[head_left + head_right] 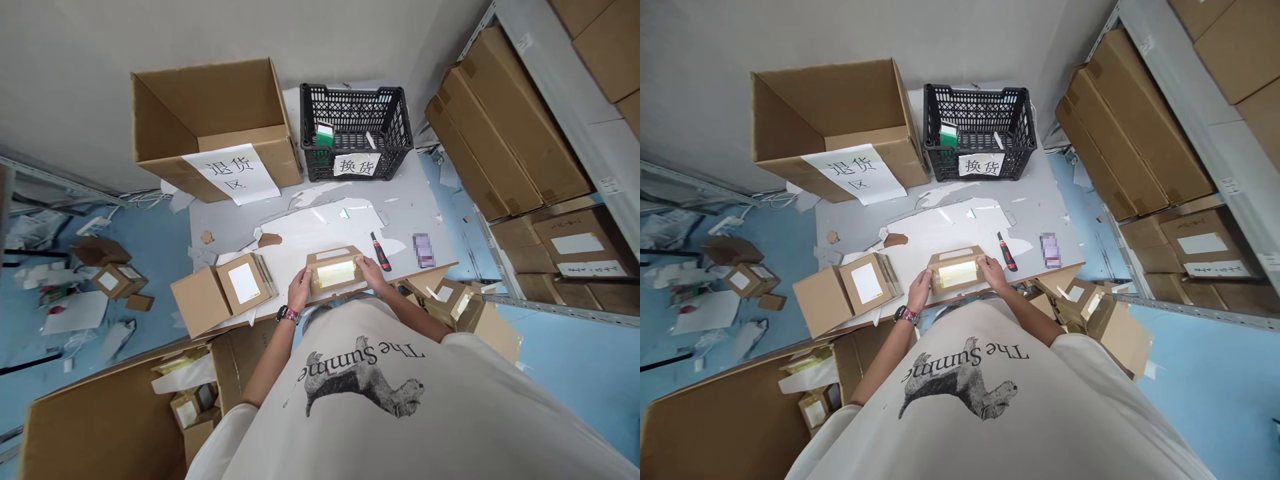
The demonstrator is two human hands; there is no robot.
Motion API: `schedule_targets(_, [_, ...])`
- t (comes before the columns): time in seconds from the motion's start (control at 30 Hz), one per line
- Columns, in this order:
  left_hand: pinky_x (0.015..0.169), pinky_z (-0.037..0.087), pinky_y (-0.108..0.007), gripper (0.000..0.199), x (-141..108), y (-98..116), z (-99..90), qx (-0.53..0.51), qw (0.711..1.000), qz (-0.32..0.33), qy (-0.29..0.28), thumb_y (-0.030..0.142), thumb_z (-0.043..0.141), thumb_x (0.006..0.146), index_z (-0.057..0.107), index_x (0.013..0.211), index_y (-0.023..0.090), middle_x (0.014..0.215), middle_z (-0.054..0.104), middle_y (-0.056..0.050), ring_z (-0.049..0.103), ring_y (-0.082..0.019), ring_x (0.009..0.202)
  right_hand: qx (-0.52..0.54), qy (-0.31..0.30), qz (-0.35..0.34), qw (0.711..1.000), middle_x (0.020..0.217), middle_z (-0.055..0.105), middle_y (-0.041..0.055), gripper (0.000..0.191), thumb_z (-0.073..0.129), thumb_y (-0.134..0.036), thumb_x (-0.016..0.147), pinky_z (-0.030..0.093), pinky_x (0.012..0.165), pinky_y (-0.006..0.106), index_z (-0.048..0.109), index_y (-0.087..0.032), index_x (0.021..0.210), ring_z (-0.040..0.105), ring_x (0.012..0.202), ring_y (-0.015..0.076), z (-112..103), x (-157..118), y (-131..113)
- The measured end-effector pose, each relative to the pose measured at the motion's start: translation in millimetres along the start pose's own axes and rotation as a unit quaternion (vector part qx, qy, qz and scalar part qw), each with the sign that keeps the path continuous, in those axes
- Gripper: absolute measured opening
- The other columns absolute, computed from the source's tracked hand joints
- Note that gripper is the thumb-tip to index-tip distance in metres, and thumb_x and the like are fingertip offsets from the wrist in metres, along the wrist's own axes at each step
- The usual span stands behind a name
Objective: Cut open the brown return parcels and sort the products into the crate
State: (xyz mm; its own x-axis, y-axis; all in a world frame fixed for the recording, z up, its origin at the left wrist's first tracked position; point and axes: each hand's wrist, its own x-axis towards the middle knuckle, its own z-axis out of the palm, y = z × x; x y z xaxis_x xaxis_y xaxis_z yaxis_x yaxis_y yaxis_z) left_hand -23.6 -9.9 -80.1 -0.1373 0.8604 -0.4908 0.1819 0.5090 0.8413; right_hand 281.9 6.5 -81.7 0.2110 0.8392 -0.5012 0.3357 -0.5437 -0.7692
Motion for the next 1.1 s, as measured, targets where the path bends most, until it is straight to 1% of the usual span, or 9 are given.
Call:
schedule_targets(0.17, [0.116,0.055,-0.049,0.061,8,23,0.4,0.068,0.997,0.020,0.001,0.063,0.076,0.100,0.080,0.146,0.023,0.134,0.084,-0.014,0.076,-0.035,0.121,-0.012,0.020,0.008,1.000,0.128,0.078,0.0117,0.055,0.060,-0.069,0.100,0.052,0.118,0.048,0.087,-0.027,0.124,0.070,0.125,0.0359,4,11,-8])
schedule_targets(0.3, [0.112,0.057,-0.047,0.064,11,28,4.9,0.102,0.994,0.028,0.009,0.059,0.077,0.098,0.077,0.150,0.021,0.138,0.082,-0.015,0.074,-0.032,0.114,-0.011,0.008,-0.026,1.000,0.121,0.078,0.0124,0.055,0.060,-0.067,0.100,0.053,0.116,0.049,0.088,-0.025,0.120,0.071,0.121,0.0361,3,17,-11])
schedule_targets(0.43, [0.116,0.055,-0.047,0.068,4,25,8.4,0.105,0.993,0.038,0.030,0.057,0.078,0.098,0.071,0.156,0.021,0.144,0.078,-0.017,0.072,-0.033,0.122,0.036,-0.026,-0.043,0.998,0.125,0.078,0.0085,0.059,0.067,-0.063,0.095,0.055,0.115,0.048,0.084,-0.030,0.141,0.072,0.117,0.0328,-3,16,-5])
schedule_targets(0.6, [0.116,0.055,-0.046,0.071,1,21,14.2,0.049,0.997,0.057,0.032,0.054,0.085,0.096,0.067,0.157,0.023,0.151,0.074,-0.017,0.072,-0.034,0.129,0.036,-0.033,-0.062,0.997,0.141,0.075,0.0103,0.070,0.067,-0.058,0.098,0.057,0.117,0.049,0.072,-0.032,0.163,0.073,0.120,0.0315,-1,11,2])
schedule_targets(0.7, [0.114,0.057,-0.046,0.072,3,14,17.4,0.054,0.997,0.051,0.026,0.049,0.088,0.092,0.065,0.155,0.024,0.148,0.076,-0.016,0.074,-0.032,0.128,0.021,-0.040,-0.070,0.997,0.147,0.073,0.0115,0.073,0.066,-0.057,0.100,0.059,0.117,0.048,0.067,-0.031,0.168,0.074,0.122,0.0304,3,11,8])
schedule_targets(0.8, [0.112,0.059,-0.045,0.072,4,4,20.2,0.075,0.995,0.047,0.041,0.048,0.087,0.093,0.061,0.156,0.024,0.150,0.075,-0.015,0.074,-0.031,0.129,0.008,-0.052,-0.102,0.993,0.151,0.074,0.0123,0.066,0.060,-0.056,0.106,0.057,0.120,0.047,0.068,-0.029,0.165,0.072,0.135,0.0301,-3,15,15])
schedule_targets(0.93, [0.107,0.062,-0.045,0.075,-1,-7,23.9,0.103,0.993,0.035,0.054,0.049,0.085,0.094,0.058,0.159,0.023,0.154,0.074,-0.016,0.077,-0.031,0.124,-0.096,-0.029,-0.110,0.989,0.151,0.076,0.0147,0.052,0.050,-0.044,0.112,0.053,0.125,0.046,0.074,-0.023,0.152,0.069,0.140,0.0302,-31,31,24])
schedule_targets(1.03, [0.109,0.062,-0.046,0.075,-5,-12,27.3,0.113,0.991,0.034,0.064,0.050,0.083,0.096,0.058,0.162,0.024,0.156,0.074,-0.016,0.077,-0.031,0.125,-0.242,0.027,-0.053,0.968,0.152,0.071,0.0191,0.052,0.054,-0.034,0.109,0.049,0.127,0.046,0.069,-0.017,0.156,0.065,0.141,0.0334,-57,45,32])
schedule_targets(1.1, [0.112,0.062,-0.048,0.074,-8,-14,30.2,0.115,0.990,0.041,0.074,0.051,0.080,0.099,0.057,0.163,0.024,0.159,0.073,-0.015,0.076,-0.033,0.130,-0.320,0.036,-0.009,0.947,0.155,0.066,0.0202,0.055,0.062,-0.033,0.107,0.049,0.124,0.045,0.063,-0.016,0.160,0.062,0.144,0.0355,-68,53,39])
